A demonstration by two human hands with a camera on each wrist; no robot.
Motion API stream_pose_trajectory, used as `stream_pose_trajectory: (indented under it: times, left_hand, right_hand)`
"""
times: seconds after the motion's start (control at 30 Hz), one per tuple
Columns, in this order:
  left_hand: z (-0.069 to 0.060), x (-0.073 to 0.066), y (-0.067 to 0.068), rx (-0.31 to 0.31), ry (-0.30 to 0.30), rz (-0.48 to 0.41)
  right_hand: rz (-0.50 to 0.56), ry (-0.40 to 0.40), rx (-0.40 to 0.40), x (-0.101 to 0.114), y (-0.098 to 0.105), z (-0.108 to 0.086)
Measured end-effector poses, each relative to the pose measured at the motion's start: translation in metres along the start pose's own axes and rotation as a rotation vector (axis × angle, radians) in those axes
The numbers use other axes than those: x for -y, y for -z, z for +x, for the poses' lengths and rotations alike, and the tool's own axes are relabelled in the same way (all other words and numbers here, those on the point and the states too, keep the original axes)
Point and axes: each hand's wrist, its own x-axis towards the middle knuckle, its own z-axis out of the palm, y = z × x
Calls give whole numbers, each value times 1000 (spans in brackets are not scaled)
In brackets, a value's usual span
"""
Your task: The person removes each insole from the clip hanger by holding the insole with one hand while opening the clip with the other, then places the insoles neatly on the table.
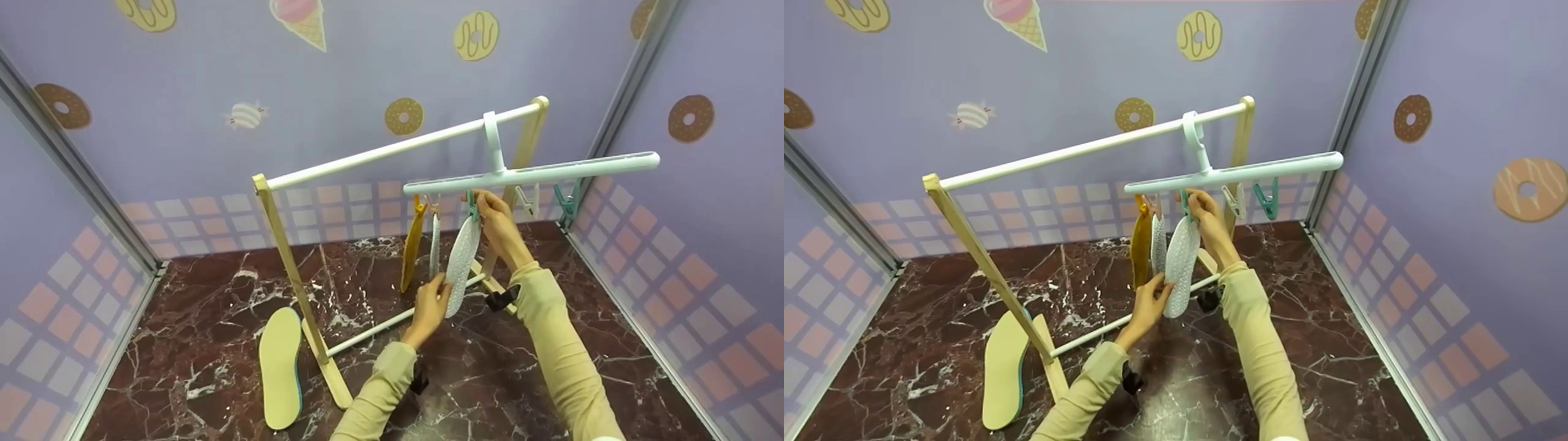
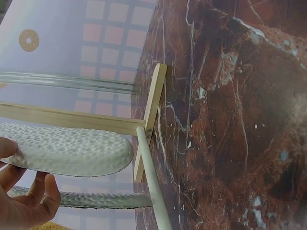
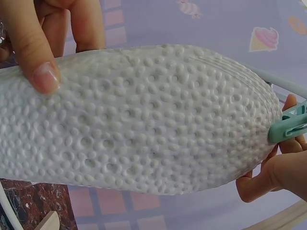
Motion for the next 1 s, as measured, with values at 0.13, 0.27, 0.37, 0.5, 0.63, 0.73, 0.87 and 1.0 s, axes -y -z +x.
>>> stream_pose_trajectory:
  times: [0.13,0.27,0.37,0.5,0.63,0.73,0.87,1.0]
  left_hand:
    - [-1,2,1,-8,-4,4]
    - [-2,4,1,-12,-12,-6]
    - [-3,4,1,-6,-5,-8]
    - [-4,5,0,1,10,-13]
    - [-5,8,0,-5,7,-27]
    - [-6,9,0,-14,-2,-27]
    - [-6,10,0,-20,-5,-30]
    - [-7,10,2,-23,-9,-42]
  right_hand:
    - [-5,0,-15,0,0,0]
    - [-4,8,-7,1,1,0]
    - [-4,8,2,1,1,-1]
    - [-1,9,5,2,2,-1]
    - [5,6,-8,2,2,-1]
    - [1,3,-18,2,2,-1]
    - [-5,2,-24,2,2,-1]
    - [7,7,-21,1,3,0]
